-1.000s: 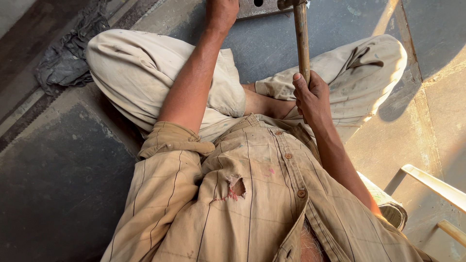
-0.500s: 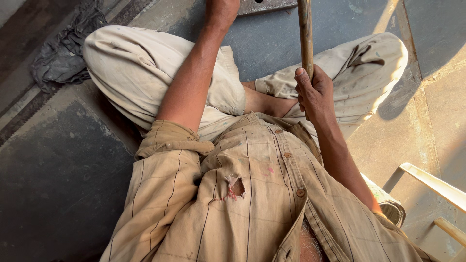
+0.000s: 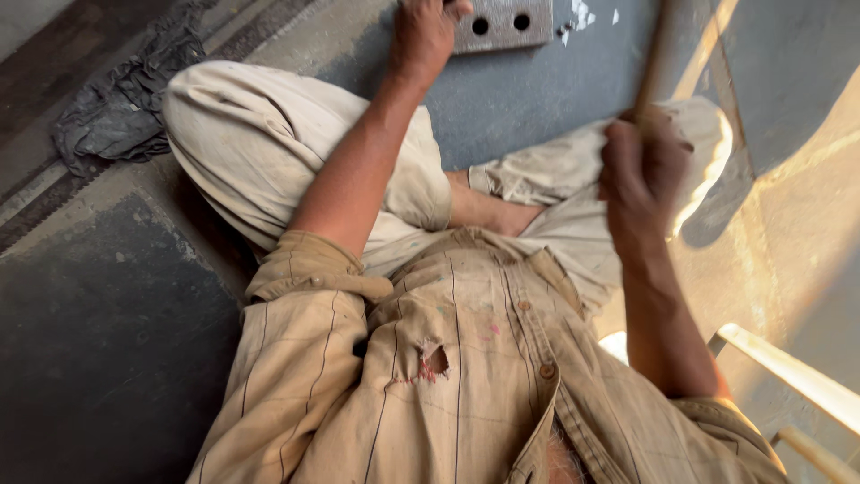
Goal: The person sits cross-legged on the floor and uses a hammer and chisel to chip away at a rectangular metal block with three holes. They repeatedly strike the chisel to remove small metal pieces, occasionally repositioning the chisel and clearing debris from the work area.
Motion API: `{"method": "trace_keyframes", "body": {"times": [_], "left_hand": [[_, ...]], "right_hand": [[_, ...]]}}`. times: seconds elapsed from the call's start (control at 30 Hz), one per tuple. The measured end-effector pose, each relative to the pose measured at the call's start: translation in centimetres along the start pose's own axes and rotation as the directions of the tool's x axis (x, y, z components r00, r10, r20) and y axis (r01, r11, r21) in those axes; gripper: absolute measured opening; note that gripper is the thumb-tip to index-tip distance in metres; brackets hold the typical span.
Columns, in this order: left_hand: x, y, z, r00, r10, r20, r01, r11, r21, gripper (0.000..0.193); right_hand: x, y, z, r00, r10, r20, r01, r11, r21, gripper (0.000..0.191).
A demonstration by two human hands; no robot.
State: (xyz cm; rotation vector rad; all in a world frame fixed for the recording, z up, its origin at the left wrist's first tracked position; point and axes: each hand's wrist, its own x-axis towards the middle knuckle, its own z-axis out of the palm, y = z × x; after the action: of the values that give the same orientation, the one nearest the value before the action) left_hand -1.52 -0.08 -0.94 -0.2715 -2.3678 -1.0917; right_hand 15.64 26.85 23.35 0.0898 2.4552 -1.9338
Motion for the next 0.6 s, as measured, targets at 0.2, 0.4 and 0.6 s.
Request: {"method": "trace_keyframes", "body": {"times": [0.2, 0.4, 0.6], "left_hand": [[1.2, 2.0, -1.0, 0.987, -0.117, 0.11, 0.13, 0.984, -0.119, 0.023], [0.5, 1.4, -0.2, 0.982, -0.125, 0.139, 0.135, 0.989, -0.067, 0.025], [0.4, 0.2, 0.2, 0.974, -0.164, 0.159, 0.171, 0.985, -0.034, 0.028]], "right_hand": [[-1.5, -6.7, -4.6, 0.742, -0.6, -0.299, 0.65, 0.753, 0.103, 0.019], [3.0, 0.3, 4.5, 0.95, -0.213, 0.228, 0.301, 0.813, -0.498, 0.02], [0.7, 3.0, 4.6, 0.911, 0.392, 0.127, -0.333, 0.882, -0.334, 0.039]]}}
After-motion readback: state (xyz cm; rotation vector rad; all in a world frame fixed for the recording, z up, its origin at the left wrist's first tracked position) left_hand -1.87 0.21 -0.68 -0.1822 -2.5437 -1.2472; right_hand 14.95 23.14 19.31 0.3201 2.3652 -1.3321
